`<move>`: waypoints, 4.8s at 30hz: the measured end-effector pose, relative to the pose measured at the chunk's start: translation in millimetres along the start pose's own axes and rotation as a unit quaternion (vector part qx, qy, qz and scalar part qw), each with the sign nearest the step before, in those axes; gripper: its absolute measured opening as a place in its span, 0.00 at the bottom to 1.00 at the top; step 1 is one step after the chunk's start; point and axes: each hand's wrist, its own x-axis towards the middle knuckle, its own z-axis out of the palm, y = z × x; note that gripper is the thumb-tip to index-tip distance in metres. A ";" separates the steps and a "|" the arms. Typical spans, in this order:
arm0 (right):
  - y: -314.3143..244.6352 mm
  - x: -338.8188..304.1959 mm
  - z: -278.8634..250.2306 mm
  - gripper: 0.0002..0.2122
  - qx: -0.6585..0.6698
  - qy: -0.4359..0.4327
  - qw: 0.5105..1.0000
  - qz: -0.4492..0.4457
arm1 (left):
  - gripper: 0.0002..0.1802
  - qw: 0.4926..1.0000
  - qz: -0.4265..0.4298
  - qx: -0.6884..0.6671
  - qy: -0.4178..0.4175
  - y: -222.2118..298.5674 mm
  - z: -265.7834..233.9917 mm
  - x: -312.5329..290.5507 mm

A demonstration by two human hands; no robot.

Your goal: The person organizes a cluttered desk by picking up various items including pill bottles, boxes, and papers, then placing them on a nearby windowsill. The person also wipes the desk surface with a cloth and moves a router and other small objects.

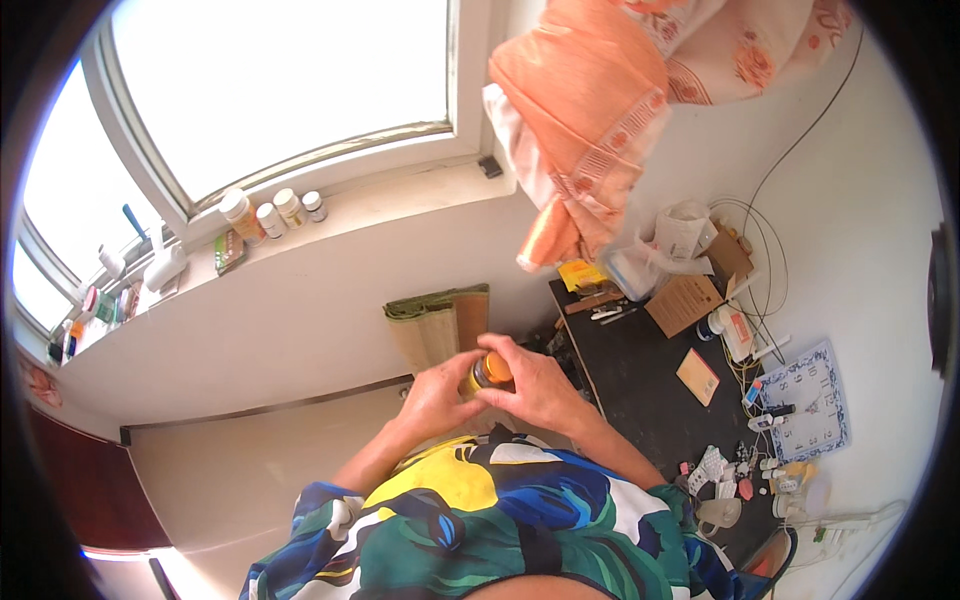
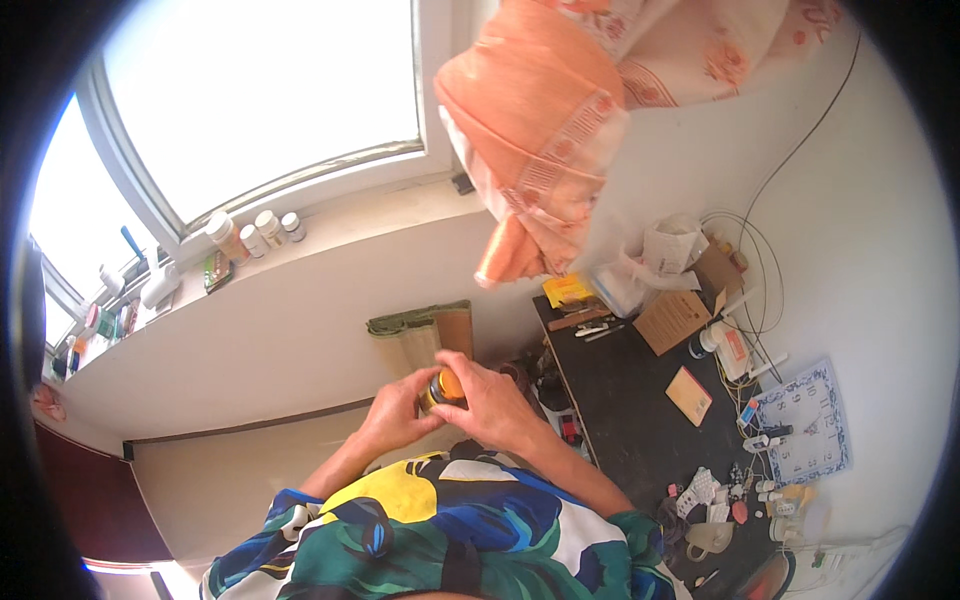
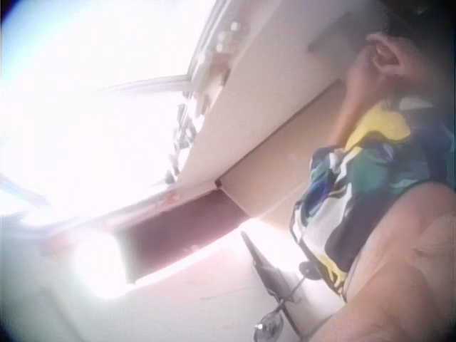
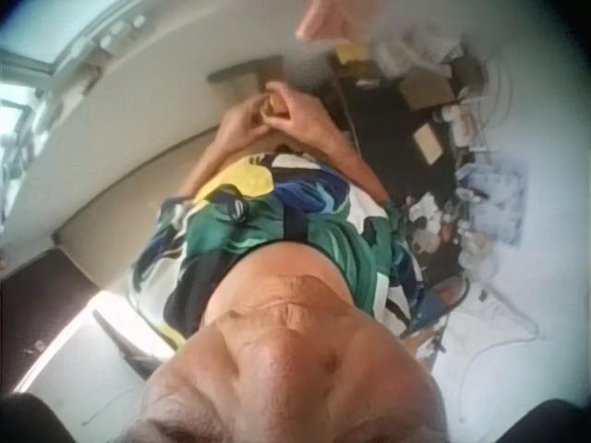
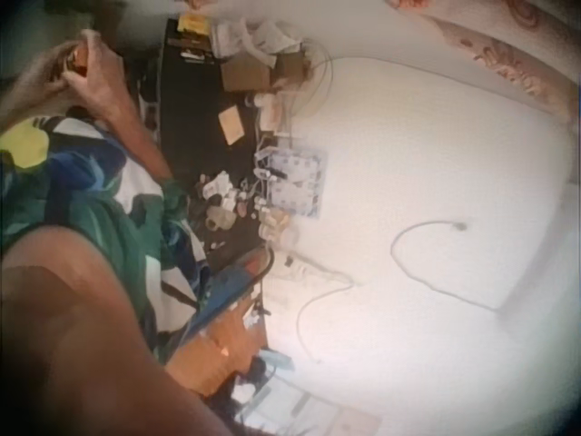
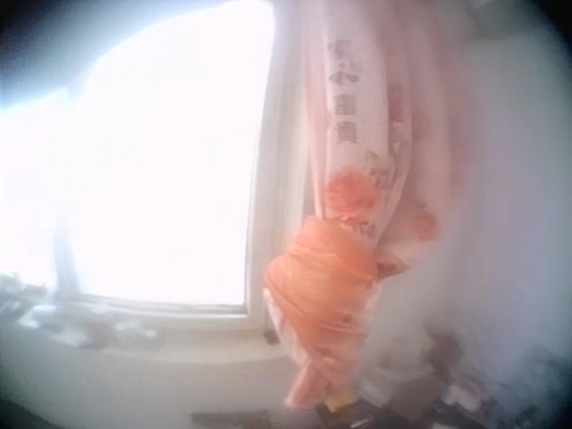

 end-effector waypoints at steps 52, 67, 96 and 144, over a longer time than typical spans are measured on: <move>144.7 -209.0 67.8 0.27 -0.043 0.234 0.899 0.367 | 0.34 0.809 0.055 0.297 0.504 -177.3 -146.3 209.9; 203.7 -438.1 40.1 0.30 -0.236 0.391 0.556 0.694 | 0.29 0.967 0.000 -0.138 0.216 -63.5 59.3 115.5; 301.3 -436.0 -16.1 0.15 -0.187 0.391 0.632 0.642 | 0.22 0.936 0.003 -0.092 -0.339 55.3 238.4 73.7; 207.1 -223.0 38.8 0.15 0.174 0.337 0.843 0.381 | 0.16 0.873 -0.044 0.301 0.380 -130.6 -119.2 257.6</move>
